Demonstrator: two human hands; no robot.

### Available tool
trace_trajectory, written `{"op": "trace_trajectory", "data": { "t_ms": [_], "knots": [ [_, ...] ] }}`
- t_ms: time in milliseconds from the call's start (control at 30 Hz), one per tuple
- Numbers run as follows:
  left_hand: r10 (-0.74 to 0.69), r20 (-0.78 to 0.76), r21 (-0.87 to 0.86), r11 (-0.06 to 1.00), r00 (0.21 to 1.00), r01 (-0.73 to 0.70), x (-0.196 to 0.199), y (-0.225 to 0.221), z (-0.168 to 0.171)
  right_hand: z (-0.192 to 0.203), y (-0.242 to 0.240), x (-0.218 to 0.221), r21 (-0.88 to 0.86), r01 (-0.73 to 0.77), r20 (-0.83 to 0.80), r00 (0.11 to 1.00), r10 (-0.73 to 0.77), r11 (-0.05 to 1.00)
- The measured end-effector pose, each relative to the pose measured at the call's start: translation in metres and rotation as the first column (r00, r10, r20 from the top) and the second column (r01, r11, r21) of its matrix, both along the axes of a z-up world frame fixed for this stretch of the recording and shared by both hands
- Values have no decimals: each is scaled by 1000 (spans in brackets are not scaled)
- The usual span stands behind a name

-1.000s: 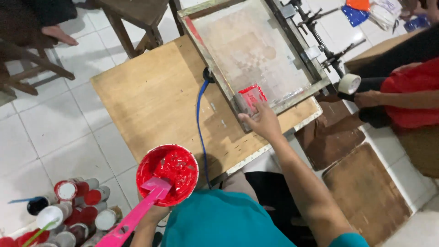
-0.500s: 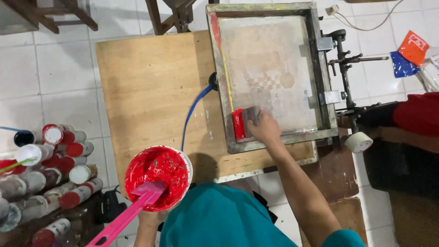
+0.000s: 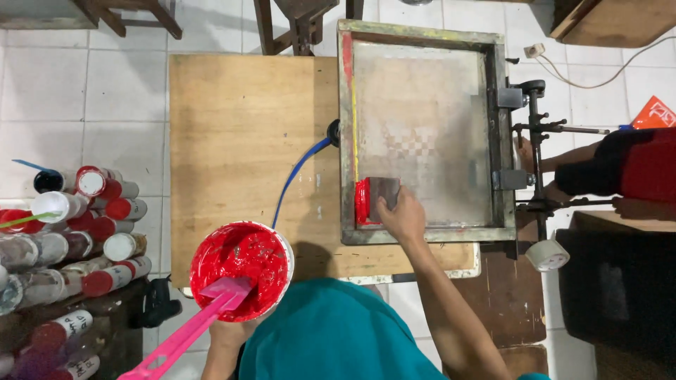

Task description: The person is screen printing a red logo onto black t-shirts using a manual press and squeegee, and also mixing red ink in a container.

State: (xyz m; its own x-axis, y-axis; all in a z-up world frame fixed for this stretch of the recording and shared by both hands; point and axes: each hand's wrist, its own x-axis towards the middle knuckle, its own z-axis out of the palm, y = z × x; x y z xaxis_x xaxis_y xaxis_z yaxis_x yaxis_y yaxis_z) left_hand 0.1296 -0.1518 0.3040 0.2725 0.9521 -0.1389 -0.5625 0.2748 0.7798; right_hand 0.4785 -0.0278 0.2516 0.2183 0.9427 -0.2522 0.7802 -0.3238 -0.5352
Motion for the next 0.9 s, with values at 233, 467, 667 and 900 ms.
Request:
{"op": "trace_trajectory", "data": {
  "t_ms": [233,467,667,900],
  "knots": [
    [-37,118,-78,996,992,47,-6,9,-3,22,-24,5,88,126,-112,987,-116,988],
    [-105,252,-127,982,962,140,-25,31,-11,95,-37,-17,188,339,-449,864,-226,922],
    [-127,344,-162,968,930,192,-41,33,-14,37,-55,9,201,591,-856,494,-153,781],
    [-79,444,-160,973,893,166,-24,35,-19,62,-33,76,221,500,-974,159,162,838]
  ]
}}
